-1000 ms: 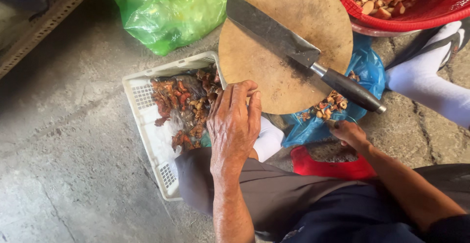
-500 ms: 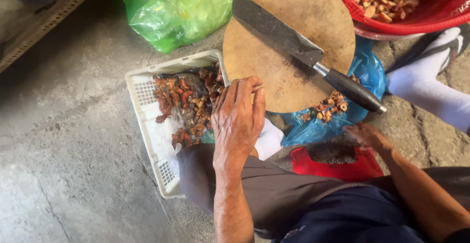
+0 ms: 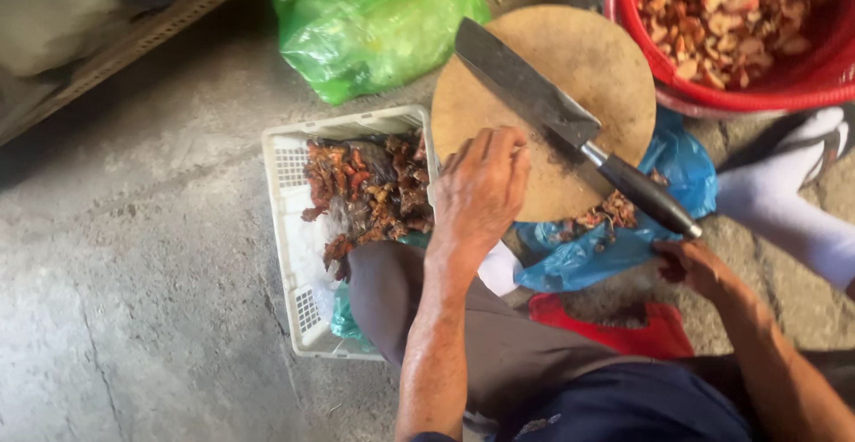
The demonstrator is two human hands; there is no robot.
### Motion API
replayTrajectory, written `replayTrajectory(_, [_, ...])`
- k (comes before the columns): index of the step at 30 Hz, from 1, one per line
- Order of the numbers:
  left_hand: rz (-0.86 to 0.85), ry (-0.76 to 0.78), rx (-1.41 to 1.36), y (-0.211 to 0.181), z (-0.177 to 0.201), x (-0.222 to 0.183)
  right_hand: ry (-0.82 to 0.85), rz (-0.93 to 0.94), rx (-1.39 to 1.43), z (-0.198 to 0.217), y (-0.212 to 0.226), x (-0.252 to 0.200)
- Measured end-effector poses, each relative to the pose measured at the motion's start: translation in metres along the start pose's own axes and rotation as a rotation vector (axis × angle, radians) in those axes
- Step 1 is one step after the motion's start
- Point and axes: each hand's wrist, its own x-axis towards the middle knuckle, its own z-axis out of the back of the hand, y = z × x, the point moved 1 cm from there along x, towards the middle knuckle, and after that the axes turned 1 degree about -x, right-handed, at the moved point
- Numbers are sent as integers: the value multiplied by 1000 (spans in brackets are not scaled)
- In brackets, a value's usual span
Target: The person sits on a low stool and uses a large knife to chop dried reddish-brown fruit pieces on a round wooden cutting board. They repeatedly pick up pieces from a white basket, slice them into smaller chunks, and transfer the chopped pieces into a red basket.
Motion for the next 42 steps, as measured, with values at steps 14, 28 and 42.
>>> replayTrajectory(14, [-38,-2,98,25,-79,44,-206,92,-778,40,71,-41])
replayTrajectory(28, [-60,-195,41,46,-58,22,-154,273,-1072,-100,119,-25])
replayTrajectory(42, [1245,-345,-455,264,7,-84,-203,153,-1043,-97,130,-47])
